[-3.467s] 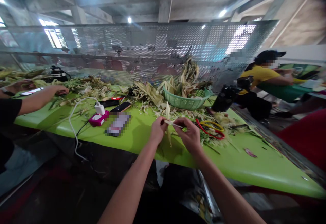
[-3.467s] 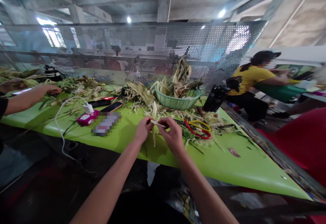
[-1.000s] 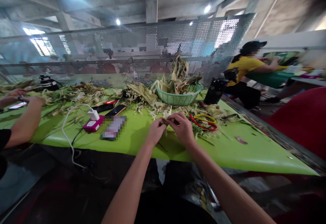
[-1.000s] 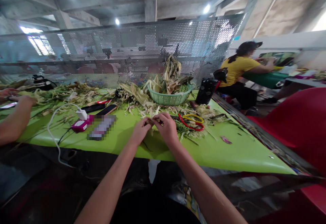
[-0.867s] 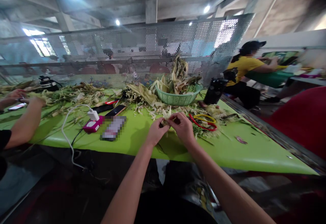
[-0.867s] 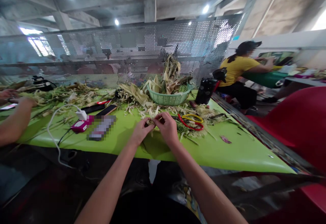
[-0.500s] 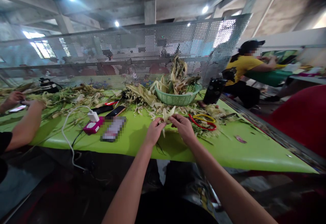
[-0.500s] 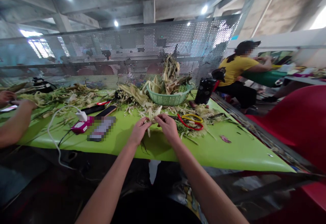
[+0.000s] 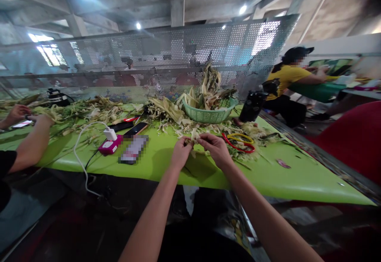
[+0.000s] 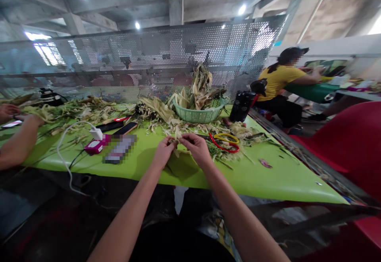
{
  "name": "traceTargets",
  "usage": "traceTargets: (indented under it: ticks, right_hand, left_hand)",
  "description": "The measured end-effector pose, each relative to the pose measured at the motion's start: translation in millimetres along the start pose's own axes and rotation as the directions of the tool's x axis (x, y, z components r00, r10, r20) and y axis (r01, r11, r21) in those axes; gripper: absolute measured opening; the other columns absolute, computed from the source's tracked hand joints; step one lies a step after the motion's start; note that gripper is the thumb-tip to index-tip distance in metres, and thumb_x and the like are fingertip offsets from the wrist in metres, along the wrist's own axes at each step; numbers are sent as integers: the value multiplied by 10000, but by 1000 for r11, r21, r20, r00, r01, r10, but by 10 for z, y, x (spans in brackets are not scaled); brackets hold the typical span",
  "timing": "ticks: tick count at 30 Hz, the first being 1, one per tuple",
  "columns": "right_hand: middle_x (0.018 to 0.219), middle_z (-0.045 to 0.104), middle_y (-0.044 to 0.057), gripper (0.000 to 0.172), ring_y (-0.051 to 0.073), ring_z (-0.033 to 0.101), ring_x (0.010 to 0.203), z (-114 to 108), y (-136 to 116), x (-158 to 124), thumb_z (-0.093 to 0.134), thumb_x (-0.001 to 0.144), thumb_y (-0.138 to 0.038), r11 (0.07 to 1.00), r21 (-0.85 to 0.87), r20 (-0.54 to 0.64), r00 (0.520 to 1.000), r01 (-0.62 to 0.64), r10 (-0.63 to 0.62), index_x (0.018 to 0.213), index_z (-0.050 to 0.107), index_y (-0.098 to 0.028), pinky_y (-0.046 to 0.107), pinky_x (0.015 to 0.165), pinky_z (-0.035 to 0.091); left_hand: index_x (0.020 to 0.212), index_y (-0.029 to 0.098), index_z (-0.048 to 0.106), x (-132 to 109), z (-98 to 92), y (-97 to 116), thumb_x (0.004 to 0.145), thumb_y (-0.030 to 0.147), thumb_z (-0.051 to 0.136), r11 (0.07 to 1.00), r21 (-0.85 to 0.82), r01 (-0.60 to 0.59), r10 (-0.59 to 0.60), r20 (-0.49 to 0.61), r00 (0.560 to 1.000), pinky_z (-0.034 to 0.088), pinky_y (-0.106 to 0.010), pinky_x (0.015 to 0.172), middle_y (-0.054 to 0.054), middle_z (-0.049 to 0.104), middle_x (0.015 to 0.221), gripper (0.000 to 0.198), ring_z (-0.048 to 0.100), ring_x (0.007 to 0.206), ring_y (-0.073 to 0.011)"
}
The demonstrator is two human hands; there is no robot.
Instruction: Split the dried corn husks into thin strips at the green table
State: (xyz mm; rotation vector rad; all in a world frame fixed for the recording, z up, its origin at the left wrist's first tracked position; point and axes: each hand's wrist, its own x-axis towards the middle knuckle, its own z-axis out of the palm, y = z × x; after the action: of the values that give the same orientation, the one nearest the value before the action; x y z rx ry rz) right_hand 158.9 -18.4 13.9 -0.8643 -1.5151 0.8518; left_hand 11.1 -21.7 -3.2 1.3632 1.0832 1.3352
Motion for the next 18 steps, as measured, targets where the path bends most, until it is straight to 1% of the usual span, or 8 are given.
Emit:
traceTargets:
  ticks: [2,4,5,8,11,14,18]
  right_hand:
    - [748,625,19,177,153,540,678,2,14,6,675,783,-371,990,-119,27,997,78,-76,827,713,-204,273,621,432]
    - [760,625,25,183,174,565,743,4,22,11,653,804,-376,969,-201,50,989,145,-137,820,722,-207,293,694,444]
    - [762,628,27,190,180,571,753,5,26,12,648,808,-381,962,-222,55,987,157,-149,830,722,-208,297,705,447]
    - [776,647,30,217,180,582,722,9,49,11,651,802,-398,967,-220,44,991,131,-124,888,700,-205,292,670,458]
    - [758,649,28,216,171,571,677,0,79,10,654,797,-406,960,-255,33,994,113,-108,858,681,-201,279,622,447]
    - [751,634,27,195,170,562,681,-19,101,14,642,807,-393,925,-349,37,989,149,-146,804,674,-201,275,614,434]
    - [765,624,32,159,178,570,711,-29,111,18,615,826,-353,897,-403,52,983,182,-176,804,655,-200,280,642,443]
  left_hand:
    - [903,187,522,3,-4,3,755,319,623,999,24,-33,34,-40,999,360,-229,590,31,507,692,223,467,613,-108]
    - [892,186,487,10,-3,-1,725,293,660,997,53,-63,67,-84,994,368,-227,612,30,504,727,263,474,649,-106]
    - [875,185,475,14,-1,-3,715,285,672,995,69,-74,81,-99,992,372,-227,626,26,508,745,273,479,669,-106]
    - [845,179,465,24,-1,-12,697,283,695,993,86,-80,90,-111,990,389,-235,663,11,525,773,293,498,706,-111]
    - [852,170,478,39,-9,-23,677,286,720,996,36,-79,82,-109,991,408,-242,683,-3,544,788,320,526,726,-116]
    - [849,161,496,54,-19,-31,654,302,749,996,-7,-85,84,-111,990,429,-256,711,-22,572,812,349,555,749,-126]
    - [843,155,524,60,-29,-25,659,329,751,992,49,-116,122,-125,985,445,-287,770,-47,600,841,340,573,792,-145]
